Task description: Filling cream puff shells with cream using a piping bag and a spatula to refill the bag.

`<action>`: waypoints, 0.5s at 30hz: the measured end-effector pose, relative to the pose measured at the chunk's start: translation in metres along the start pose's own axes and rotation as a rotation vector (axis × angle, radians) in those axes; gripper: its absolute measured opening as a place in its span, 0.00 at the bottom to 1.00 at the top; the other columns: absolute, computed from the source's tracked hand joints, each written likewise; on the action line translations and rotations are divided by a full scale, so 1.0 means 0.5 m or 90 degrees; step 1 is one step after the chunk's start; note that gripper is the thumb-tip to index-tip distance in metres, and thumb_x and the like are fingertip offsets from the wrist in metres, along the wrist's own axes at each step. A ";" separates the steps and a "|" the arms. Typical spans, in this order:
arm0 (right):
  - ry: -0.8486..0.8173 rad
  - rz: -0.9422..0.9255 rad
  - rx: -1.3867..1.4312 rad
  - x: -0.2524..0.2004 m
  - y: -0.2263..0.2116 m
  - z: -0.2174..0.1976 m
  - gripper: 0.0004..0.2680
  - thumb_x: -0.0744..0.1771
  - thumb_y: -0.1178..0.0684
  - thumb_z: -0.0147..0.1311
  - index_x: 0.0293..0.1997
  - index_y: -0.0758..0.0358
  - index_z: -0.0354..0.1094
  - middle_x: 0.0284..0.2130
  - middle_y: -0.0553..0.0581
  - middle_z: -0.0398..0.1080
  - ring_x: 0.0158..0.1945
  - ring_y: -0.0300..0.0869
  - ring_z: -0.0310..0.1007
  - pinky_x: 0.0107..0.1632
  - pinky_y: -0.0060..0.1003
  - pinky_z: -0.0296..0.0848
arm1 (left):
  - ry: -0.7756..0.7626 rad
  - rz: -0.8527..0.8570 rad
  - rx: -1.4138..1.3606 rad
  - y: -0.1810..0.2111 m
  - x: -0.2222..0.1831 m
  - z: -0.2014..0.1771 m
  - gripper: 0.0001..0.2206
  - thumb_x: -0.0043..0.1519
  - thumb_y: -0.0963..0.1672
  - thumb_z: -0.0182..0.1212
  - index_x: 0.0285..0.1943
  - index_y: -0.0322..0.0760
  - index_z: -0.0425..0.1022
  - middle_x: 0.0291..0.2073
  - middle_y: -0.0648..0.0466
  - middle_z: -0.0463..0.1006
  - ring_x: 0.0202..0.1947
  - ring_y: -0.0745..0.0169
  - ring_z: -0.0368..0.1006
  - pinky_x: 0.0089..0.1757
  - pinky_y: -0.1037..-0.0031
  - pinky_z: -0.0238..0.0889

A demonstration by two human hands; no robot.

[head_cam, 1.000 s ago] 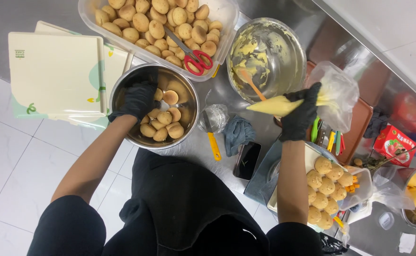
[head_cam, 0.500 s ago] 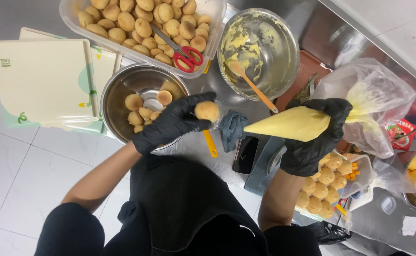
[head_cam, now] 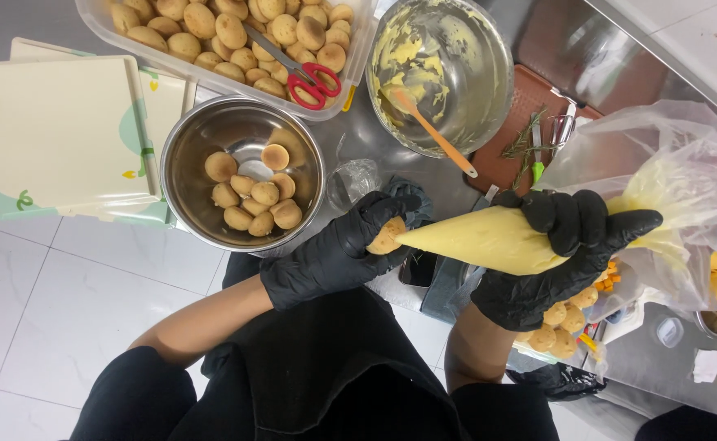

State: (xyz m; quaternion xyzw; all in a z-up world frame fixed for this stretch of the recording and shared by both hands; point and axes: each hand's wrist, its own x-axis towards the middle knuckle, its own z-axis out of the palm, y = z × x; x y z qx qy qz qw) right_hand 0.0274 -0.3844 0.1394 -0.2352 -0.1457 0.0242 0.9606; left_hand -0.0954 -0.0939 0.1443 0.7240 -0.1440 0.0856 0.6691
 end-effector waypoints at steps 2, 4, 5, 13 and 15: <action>-0.024 0.000 -0.053 -0.015 0.001 0.016 0.11 0.80 0.46 0.36 0.63 0.29 0.67 0.28 0.39 0.58 0.27 0.27 0.57 0.36 0.27 0.57 | -0.019 -0.036 -0.003 -0.001 -0.004 -0.001 0.29 0.62 0.40 0.68 0.72 0.35 0.62 0.64 0.45 0.69 0.66 0.52 0.69 0.61 0.68 0.66; -0.047 0.001 -0.105 -0.026 0.010 0.055 0.11 0.80 0.46 0.35 0.63 0.26 0.68 0.28 0.38 0.58 0.25 0.28 0.57 0.36 0.27 0.57 | -0.038 -0.072 -0.006 -0.004 -0.009 0.002 0.28 0.62 0.40 0.68 0.72 0.35 0.62 0.62 0.46 0.70 0.64 0.54 0.72 0.59 0.69 0.67; -0.035 -0.013 -0.083 -0.030 0.019 0.085 0.10 0.79 0.44 0.35 0.62 0.28 0.66 0.27 0.40 0.58 0.24 0.30 0.57 0.35 0.29 0.58 | -0.041 -0.079 -0.042 -0.007 -0.011 0.004 0.28 0.63 0.40 0.68 0.73 0.35 0.63 0.62 0.47 0.73 0.62 0.56 0.73 0.58 0.69 0.68; -0.251 0.147 -0.222 -0.014 0.037 0.161 0.24 0.70 0.23 0.36 0.27 0.49 0.70 0.14 0.45 0.63 0.22 0.39 0.61 0.52 0.46 0.66 | -0.157 -0.188 -0.247 0.025 -0.003 -0.007 0.31 0.62 0.41 0.67 0.76 0.38 0.60 0.58 0.52 0.77 0.58 0.65 0.73 0.58 0.71 0.69; -0.224 0.165 -0.247 -0.024 0.041 0.125 0.26 0.65 0.20 0.33 0.13 0.47 0.56 0.10 0.47 0.64 0.21 0.45 0.66 0.50 0.50 0.68 | -0.159 -0.203 -0.248 0.029 -0.001 -0.007 0.32 0.61 0.41 0.67 0.76 0.38 0.60 0.61 0.54 0.75 0.60 0.67 0.72 0.58 0.72 0.68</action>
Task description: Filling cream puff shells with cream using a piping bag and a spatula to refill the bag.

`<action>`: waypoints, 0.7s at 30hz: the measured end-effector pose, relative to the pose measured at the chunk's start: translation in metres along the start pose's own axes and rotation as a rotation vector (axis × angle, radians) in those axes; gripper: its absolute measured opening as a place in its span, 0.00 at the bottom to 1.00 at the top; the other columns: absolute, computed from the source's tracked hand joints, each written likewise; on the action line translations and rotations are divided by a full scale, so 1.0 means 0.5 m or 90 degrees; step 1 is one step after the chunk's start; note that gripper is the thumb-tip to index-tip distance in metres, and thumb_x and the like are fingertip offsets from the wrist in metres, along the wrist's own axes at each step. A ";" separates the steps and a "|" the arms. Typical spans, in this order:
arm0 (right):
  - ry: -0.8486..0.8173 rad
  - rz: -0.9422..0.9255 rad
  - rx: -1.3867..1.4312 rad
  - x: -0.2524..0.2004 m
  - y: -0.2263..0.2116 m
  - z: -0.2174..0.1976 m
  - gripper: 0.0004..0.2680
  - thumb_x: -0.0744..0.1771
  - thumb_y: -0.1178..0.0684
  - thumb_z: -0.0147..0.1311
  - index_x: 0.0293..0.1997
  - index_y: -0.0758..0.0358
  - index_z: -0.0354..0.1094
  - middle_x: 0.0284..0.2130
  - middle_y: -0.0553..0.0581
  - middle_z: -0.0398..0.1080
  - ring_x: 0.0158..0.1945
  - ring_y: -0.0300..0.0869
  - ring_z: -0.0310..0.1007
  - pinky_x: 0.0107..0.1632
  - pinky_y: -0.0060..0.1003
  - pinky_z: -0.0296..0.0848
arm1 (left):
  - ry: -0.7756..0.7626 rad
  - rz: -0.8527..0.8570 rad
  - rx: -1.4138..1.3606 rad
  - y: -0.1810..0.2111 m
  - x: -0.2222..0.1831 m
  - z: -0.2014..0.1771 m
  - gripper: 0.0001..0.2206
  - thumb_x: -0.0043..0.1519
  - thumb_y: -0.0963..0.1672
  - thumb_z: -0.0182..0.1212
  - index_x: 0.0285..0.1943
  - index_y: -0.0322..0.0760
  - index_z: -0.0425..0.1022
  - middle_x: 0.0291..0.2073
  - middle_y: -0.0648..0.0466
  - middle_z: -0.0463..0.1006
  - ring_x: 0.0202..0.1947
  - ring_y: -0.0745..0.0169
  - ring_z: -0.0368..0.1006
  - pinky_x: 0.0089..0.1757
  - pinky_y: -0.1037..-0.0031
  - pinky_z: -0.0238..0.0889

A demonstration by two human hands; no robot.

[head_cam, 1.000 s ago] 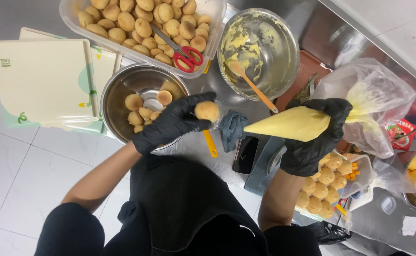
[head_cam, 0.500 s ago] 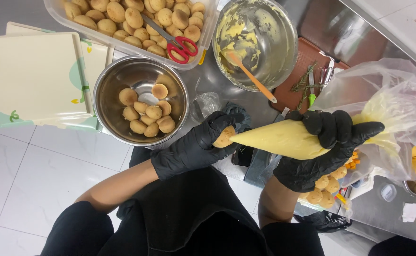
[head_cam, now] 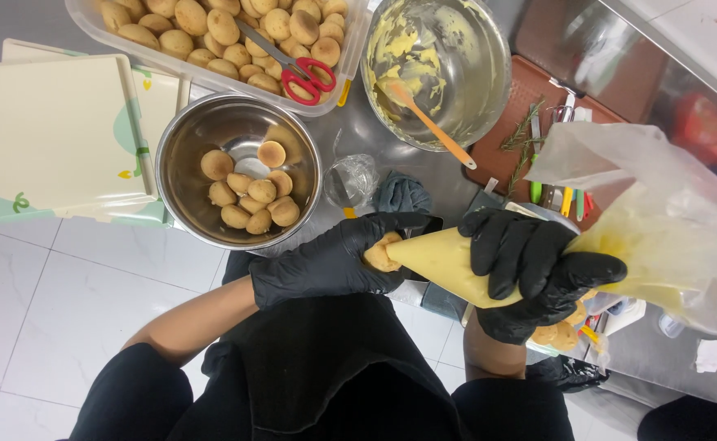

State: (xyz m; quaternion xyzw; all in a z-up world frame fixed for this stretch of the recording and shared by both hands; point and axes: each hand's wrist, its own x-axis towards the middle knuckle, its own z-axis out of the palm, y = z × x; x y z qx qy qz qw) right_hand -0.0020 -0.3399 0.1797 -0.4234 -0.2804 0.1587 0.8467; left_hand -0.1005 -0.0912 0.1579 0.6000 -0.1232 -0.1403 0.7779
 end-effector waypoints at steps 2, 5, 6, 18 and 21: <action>0.008 0.006 -0.017 -0.005 0.009 0.015 0.26 0.67 0.21 0.33 0.14 0.48 0.55 0.10 0.47 0.64 0.22 0.44 0.66 0.48 0.46 0.67 | 0.002 -0.011 0.004 0.002 0.001 -0.003 0.33 0.60 0.41 0.68 0.76 0.38 0.59 0.61 0.53 0.76 0.59 0.67 0.72 0.57 0.72 0.68; 0.040 0.038 -0.069 0.007 0.009 0.051 0.26 0.67 0.22 0.33 0.13 0.47 0.53 0.10 0.47 0.62 0.23 0.44 0.64 0.49 0.44 0.67 | 0.011 0.004 0.023 -0.018 0.001 -0.002 0.34 0.59 0.41 0.69 0.77 0.38 0.59 0.60 0.53 0.76 0.59 0.67 0.72 0.57 0.72 0.69; 0.062 0.063 -0.104 0.015 0.007 0.065 0.25 0.67 0.23 0.33 0.11 0.45 0.52 0.09 0.47 0.61 0.23 0.44 0.63 0.50 0.46 0.67 | 0.019 0.030 0.040 -0.029 0.001 0.000 0.34 0.60 0.40 0.68 0.77 0.38 0.59 0.60 0.52 0.76 0.59 0.66 0.72 0.57 0.72 0.68; 0.050 0.088 -0.149 0.013 -0.008 0.053 0.31 0.72 0.23 0.34 0.09 0.51 0.51 0.07 0.50 0.56 0.19 0.43 0.59 0.40 0.38 0.61 | -0.009 0.005 0.054 -0.012 0.004 -0.021 0.37 0.55 0.37 0.66 0.77 0.39 0.57 0.56 0.53 0.77 0.55 0.67 0.73 0.56 0.74 0.67; 0.055 0.093 -0.130 0.014 -0.010 0.051 0.31 0.72 0.24 0.34 0.09 0.52 0.51 0.07 0.50 0.56 0.19 0.43 0.58 0.41 0.39 0.61 | 0.002 0.053 0.048 -0.031 0.006 -0.018 0.34 0.58 0.38 0.67 0.77 0.37 0.59 0.57 0.53 0.77 0.56 0.67 0.72 0.57 0.74 0.67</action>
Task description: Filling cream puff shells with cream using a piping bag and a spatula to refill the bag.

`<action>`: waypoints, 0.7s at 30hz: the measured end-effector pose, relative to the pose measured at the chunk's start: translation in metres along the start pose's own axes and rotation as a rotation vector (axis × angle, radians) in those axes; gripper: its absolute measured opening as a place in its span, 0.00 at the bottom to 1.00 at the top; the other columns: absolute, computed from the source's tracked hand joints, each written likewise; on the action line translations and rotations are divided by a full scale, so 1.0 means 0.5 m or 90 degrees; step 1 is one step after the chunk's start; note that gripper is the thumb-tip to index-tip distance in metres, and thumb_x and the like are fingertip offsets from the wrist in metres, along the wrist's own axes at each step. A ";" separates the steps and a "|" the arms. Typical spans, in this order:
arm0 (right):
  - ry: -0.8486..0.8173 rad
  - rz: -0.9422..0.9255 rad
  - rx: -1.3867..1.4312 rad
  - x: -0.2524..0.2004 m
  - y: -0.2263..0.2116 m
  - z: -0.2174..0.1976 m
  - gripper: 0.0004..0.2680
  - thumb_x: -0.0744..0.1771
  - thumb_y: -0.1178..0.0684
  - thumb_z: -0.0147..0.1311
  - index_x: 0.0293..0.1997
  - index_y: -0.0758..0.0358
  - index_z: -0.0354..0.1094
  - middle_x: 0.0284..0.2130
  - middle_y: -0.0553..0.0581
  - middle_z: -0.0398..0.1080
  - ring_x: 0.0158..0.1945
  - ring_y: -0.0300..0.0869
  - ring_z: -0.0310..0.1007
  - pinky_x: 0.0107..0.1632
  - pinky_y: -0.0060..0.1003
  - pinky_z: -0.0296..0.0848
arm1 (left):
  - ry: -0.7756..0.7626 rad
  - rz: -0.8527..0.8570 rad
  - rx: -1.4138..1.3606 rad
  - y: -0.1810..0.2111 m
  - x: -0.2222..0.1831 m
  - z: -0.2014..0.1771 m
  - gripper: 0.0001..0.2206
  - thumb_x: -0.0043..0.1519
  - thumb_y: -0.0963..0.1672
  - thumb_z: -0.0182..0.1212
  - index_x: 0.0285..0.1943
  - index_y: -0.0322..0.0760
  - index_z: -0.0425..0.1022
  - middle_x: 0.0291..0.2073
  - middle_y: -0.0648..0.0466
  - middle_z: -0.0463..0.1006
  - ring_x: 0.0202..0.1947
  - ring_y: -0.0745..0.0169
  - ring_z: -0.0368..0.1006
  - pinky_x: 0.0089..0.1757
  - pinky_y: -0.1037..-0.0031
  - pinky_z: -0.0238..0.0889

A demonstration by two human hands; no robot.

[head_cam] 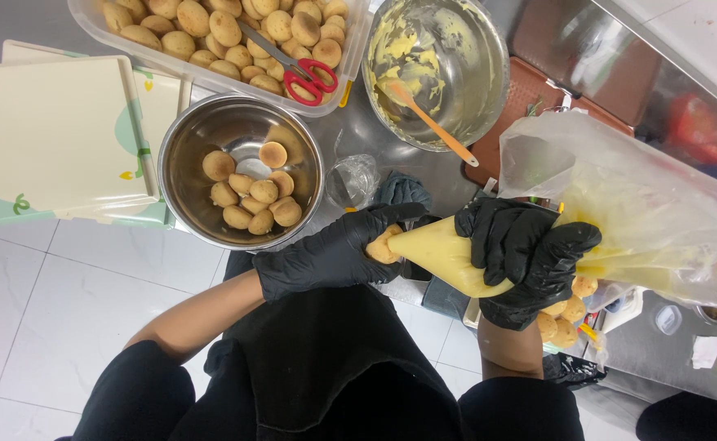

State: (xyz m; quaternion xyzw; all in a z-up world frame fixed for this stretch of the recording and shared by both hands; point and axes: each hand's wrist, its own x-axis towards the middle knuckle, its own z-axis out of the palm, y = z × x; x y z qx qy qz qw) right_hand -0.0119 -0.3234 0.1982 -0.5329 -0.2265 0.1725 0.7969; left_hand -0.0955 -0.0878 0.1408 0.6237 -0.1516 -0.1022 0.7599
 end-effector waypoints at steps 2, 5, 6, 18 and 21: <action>0.004 -0.004 -0.012 0.003 -0.003 0.006 0.31 0.72 0.24 0.34 0.09 0.51 0.51 0.07 0.51 0.56 0.19 0.44 0.58 0.41 0.39 0.61 | -0.004 -0.008 -0.014 -0.003 0.001 -0.001 0.35 0.58 0.38 0.66 0.77 0.36 0.58 0.56 0.53 0.77 0.56 0.67 0.72 0.56 0.74 0.67; 0.009 -0.014 -0.035 0.006 -0.005 0.009 0.31 0.72 0.24 0.33 0.09 0.51 0.51 0.07 0.50 0.56 0.20 0.43 0.58 0.40 0.39 0.61 | -0.008 -0.007 0.009 -0.008 0.004 -0.004 0.34 0.58 0.38 0.67 0.76 0.36 0.58 0.55 0.53 0.77 0.55 0.67 0.72 0.56 0.74 0.67; 0.010 -0.020 -0.046 0.006 -0.005 0.009 0.31 0.73 0.24 0.33 0.09 0.51 0.51 0.07 0.50 0.56 0.20 0.43 0.58 0.40 0.38 0.61 | -0.007 0.002 0.046 -0.009 0.005 -0.006 0.33 0.59 0.38 0.67 0.76 0.36 0.59 0.54 0.53 0.77 0.54 0.66 0.73 0.56 0.73 0.67; 0.094 -0.039 0.182 0.055 0.021 -0.019 0.25 0.76 0.32 0.35 0.19 0.51 0.55 0.11 0.49 0.51 0.20 0.39 0.53 0.37 0.36 0.58 | -0.054 -0.113 -0.249 -0.033 -0.020 -0.062 0.35 0.63 0.39 0.66 0.80 0.39 0.54 0.69 0.52 0.68 0.66 0.66 0.65 0.61 0.71 0.63; 0.188 -0.080 0.572 0.065 0.048 -0.028 0.08 0.73 0.41 0.30 0.37 0.42 0.47 0.17 0.50 0.52 0.20 0.44 0.52 0.32 0.43 0.59 | -0.033 -0.174 -0.178 -0.029 -0.016 -0.063 0.35 0.59 0.40 0.68 0.77 0.40 0.59 0.62 0.52 0.74 0.61 0.64 0.69 0.59 0.70 0.67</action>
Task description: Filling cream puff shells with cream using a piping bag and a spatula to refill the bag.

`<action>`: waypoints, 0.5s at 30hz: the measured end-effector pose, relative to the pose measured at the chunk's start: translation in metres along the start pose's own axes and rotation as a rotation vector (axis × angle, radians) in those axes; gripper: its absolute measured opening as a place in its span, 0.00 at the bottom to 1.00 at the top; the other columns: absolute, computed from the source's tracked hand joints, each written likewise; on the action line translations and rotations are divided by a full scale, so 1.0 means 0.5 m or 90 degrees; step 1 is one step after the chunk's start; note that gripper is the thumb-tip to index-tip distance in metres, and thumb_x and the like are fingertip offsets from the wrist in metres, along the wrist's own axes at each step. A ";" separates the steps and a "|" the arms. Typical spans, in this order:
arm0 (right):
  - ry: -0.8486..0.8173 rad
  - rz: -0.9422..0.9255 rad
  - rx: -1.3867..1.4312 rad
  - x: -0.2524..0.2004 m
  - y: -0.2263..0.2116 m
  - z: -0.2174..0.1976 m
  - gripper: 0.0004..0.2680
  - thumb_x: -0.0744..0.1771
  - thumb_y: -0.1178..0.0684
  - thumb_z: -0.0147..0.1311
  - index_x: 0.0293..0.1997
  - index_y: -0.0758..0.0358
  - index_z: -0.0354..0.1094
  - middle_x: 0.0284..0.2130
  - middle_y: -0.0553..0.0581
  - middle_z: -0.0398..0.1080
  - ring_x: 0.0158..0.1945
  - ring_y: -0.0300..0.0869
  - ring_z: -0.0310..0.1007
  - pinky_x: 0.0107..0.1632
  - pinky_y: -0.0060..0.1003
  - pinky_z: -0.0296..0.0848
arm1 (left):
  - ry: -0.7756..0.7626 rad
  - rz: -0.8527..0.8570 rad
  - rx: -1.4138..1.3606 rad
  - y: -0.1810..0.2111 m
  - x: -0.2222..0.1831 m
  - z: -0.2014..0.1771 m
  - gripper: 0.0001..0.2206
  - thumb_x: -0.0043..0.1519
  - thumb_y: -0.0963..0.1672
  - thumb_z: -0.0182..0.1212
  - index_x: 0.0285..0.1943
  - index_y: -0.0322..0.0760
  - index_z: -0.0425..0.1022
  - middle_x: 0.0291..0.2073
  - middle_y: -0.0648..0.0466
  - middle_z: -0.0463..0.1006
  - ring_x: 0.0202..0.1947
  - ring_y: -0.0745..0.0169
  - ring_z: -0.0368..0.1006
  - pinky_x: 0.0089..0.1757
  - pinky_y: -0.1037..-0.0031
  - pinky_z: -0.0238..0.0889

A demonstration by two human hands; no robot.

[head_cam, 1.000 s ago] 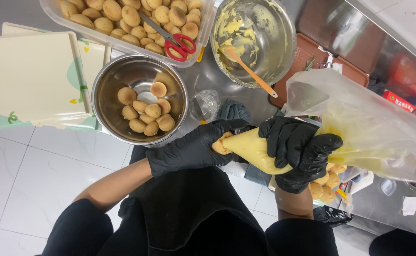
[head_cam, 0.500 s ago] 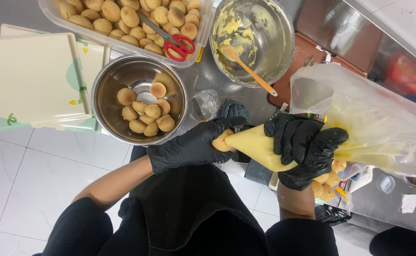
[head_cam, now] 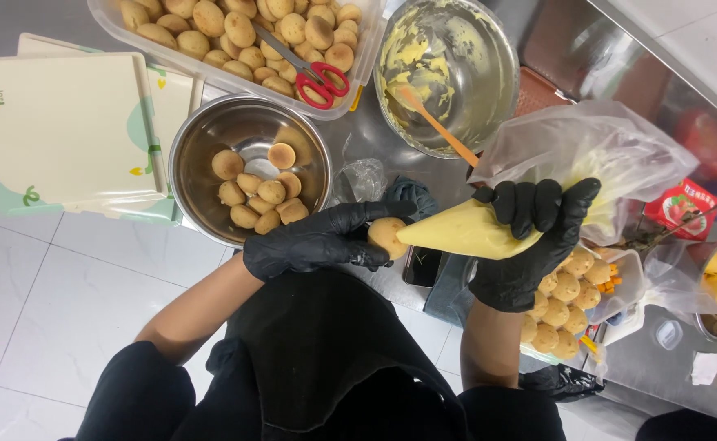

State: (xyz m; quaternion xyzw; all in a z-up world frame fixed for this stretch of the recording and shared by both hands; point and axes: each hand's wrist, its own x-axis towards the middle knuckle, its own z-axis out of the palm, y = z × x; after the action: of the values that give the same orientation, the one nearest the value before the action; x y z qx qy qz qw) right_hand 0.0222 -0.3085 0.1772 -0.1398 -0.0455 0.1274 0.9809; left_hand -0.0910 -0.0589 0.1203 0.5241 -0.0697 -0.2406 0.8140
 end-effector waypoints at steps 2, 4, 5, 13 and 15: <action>-0.017 0.057 -0.117 -0.005 -0.008 -0.034 0.15 0.74 0.38 0.34 0.30 0.47 0.53 0.17 0.48 0.54 0.23 0.41 0.54 0.38 0.39 0.60 | -0.013 0.016 -0.008 -0.008 -0.001 -0.009 0.32 0.60 0.40 0.68 0.76 0.37 0.61 0.62 0.52 0.74 0.62 0.64 0.69 0.60 0.71 0.65; -0.032 0.114 -0.234 -0.009 -0.009 -0.064 0.22 0.76 0.35 0.38 0.24 0.52 0.58 0.17 0.47 0.55 0.26 0.38 0.56 0.44 0.36 0.60 | -0.027 0.032 -0.016 -0.017 -0.004 -0.018 0.30 0.61 0.39 0.69 0.75 0.35 0.64 0.63 0.52 0.75 0.64 0.64 0.69 0.61 0.71 0.63; 0.009 0.128 -0.173 -0.009 -0.006 -0.077 0.21 0.75 0.36 0.38 0.24 0.52 0.59 0.18 0.47 0.56 0.30 0.39 0.59 0.49 0.40 0.62 | 0.003 0.009 0.015 -0.023 -0.006 -0.024 0.29 0.60 0.40 0.70 0.72 0.35 0.67 0.60 0.52 0.76 0.62 0.64 0.70 0.60 0.71 0.65; 0.210 0.054 -0.481 -0.022 -0.045 -0.181 0.13 0.72 0.43 0.41 0.40 0.59 0.70 0.35 0.56 0.72 0.40 0.47 0.72 0.62 0.55 0.64 | 0.338 0.135 0.136 -0.201 -0.050 -0.240 0.26 0.57 0.40 0.68 0.65 0.39 0.67 0.53 0.53 0.73 0.54 0.62 0.71 0.53 0.72 0.68; 0.197 0.113 0.017 -0.021 -0.065 -0.194 0.11 0.73 0.44 0.45 0.46 0.60 0.67 0.42 0.58 0.73 0.49 0.52 0.75 0.68 0.69 0.64 | 0.473 0.045 0.431 -0.229 -0.064 -0.319 0.25 0.55 0.41 0.68 0.64 0.39 0.71 0.54 0.47 0.75 0.55 0.50 0.71 0.55 0.65 0.66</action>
State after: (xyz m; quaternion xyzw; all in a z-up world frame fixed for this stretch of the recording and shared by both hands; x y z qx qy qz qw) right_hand 0.0320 -0.3668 0.0930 -0.1481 0.1204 0.1914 0.9628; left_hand -0.0974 0.0483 -0.0469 0.8063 0.1328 0.0255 0.5759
